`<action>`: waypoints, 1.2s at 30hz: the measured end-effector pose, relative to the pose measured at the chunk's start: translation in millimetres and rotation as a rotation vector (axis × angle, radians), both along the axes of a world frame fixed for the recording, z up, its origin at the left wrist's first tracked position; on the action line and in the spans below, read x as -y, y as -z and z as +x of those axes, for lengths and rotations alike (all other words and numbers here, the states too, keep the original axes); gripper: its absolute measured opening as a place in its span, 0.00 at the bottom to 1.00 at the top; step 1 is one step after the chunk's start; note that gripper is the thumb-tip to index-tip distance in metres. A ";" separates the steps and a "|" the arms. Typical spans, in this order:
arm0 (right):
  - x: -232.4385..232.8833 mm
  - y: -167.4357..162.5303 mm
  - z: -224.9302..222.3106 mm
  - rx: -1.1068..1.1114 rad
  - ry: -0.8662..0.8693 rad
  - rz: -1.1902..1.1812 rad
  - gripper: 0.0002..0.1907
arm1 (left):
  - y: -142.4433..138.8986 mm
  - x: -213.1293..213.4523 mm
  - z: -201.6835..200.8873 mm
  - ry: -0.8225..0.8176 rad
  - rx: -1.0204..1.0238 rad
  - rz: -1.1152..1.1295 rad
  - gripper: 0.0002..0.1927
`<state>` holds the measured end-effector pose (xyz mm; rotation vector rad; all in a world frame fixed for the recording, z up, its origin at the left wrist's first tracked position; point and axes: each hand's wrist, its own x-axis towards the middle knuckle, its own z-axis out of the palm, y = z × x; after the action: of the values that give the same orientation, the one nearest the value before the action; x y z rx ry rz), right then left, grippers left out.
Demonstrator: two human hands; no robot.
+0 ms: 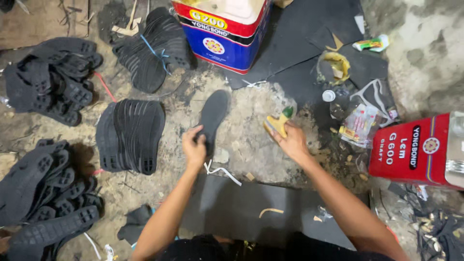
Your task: The person applies glue to black shoe soles using a brush. They repeatedly dip the brush into a container of glue and spread it evenly across the surface of each sole before placing it aside.
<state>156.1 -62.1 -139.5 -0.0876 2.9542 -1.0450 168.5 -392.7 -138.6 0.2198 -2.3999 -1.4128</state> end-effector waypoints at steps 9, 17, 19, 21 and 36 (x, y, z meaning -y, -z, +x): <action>12.6 -5.7 -9.1 0.236 0.045 0.131 0.25 | -27.4 -0.9 2.5 0.093 0.026 0.221 0.18; 5.4 -3.4 -10.9 0.159 0.124 0.042 0.25 | 4.4 -86.6 -1.7 0.259 0.134 0.205 0.21; 1.3 -1.4 -8.8 0.133 0.145 -0.014 0.24 | 21.2 -90.4 13.8 0.312 0.171 0.071 0.24; 5.5 3.0 -1.3 0.071 0.145 -0.102 0.23 | 29.7 -90.9 35.2 0.348 0.070 -0.089 0.27; 30.2 6.7 -104.1 0.134 0.096 -0.042 0.23 | 69.8 -89.6 74.8 0.695 0.186 -0.738 0.32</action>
<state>51.9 -92.3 -146.2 0.1200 2.8415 -1.0784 243.3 -303.1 -208.4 -0.7553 -3.1206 -0.6067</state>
